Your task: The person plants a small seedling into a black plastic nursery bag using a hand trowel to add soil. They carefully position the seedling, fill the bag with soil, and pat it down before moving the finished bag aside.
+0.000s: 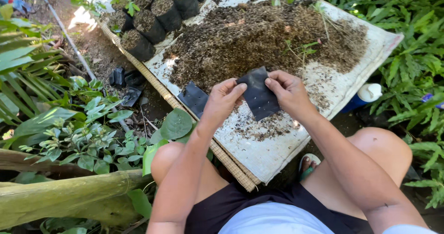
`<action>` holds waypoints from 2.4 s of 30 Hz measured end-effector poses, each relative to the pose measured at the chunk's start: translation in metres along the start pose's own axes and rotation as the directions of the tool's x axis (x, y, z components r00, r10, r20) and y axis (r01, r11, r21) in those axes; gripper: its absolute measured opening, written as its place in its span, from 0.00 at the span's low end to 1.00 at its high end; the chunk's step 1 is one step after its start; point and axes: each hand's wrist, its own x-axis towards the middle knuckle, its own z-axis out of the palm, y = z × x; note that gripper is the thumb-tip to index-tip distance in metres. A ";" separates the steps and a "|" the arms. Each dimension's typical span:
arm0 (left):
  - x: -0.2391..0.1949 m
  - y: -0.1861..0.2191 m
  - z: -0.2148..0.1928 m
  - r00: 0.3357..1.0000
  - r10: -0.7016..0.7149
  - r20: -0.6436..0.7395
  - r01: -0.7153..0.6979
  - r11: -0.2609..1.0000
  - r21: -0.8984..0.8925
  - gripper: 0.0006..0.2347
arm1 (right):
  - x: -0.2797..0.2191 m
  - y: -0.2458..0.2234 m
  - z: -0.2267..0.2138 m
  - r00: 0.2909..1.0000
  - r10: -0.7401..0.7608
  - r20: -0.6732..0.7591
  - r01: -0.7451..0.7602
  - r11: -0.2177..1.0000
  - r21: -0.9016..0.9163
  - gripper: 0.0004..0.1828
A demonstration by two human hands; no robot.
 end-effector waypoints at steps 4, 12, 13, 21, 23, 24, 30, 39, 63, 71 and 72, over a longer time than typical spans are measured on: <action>-0.002 -0.005 -0.005 0.999 0.011 -0.051 -0.010 1.000 0.017 0.04 | 0.002 0.013 0.009 0.995 0.055 0.079 -0.058 0.998 0.030 0.07; 0.004 0.008 -0.010 0.976 0.149 -0.156 -0.114 0.971 0.212 0.04 | 0.015 0.061 0.008 0.965 0.113 0.236 -0.161 0.968 0.195 0.07; 0.004 0.009 -0.010 0.977 0.147 -0.157 -0.112 0.971 0.213 0.04 | 0.016 0.054 0.011 0.965 0.114 0.237 -0.162 0.967 0.196 0.07; 0.015 -0.022 -0.015 0.996 0.007 -0.095 0.003 0.995 0.104 0.07 | 0.016 0.052 0.012 0.945 0.002 0.328 -0.102 0.952 0.289 0.06; 0.017 -0.016 -0.011 0.998 0.004 -0.056 0.001 0.995 0.095 0.06 | 0.016 0.060 0.010 0.944 0.002 0.331 -0.102 0.953 0.284 0.06; 0.016 -0.013 -0.010 0.999 0.012 -0.033 -0.009 0.996 0.092 0.06 | 0.016 0.063 0.011 0.938 -0.011 0.347 -0.094 0.954 0.285 0.06; 0.017 -0.007 -0.001 0.998 0.047 0.030 -0.050 0.993 0.104 0.06 | 0.006 0.048 0.003 0.939 0.012 0.343 -0.115 0.953 0.280 0.06; 0.005 0.004 0.006 0.996 0.015 0.086 -0.024 0.993 0.115 0.07 | 0.000 0.070 -0.007 0.934 0.001 0.358 -0.101 0.960 0.261 0.08; -0.003 0.008 0.006 0.997 0.059 0.051 -0.071 0.961 0.268 0.06 | -0.008 0.032 0.008 0.958 -0.067 0.278 0.015 0.982 0.186 0.03; -0.001 -0.004 0.008 0.996 0.092 0.018 -0.093 0.955 0.282 0.06 | -0.008 0.034 0.006 0.960 -0.077 0.268 0.035 0.986 0.160 0.03; -0.001 -0.005 0.008 0.995 0.094 0.016 -0.095 0.955 0.280 0.05 | -0.008 0.033 0.007 0.962 -0.073 0.261 0.031 0.987 0.159 0.03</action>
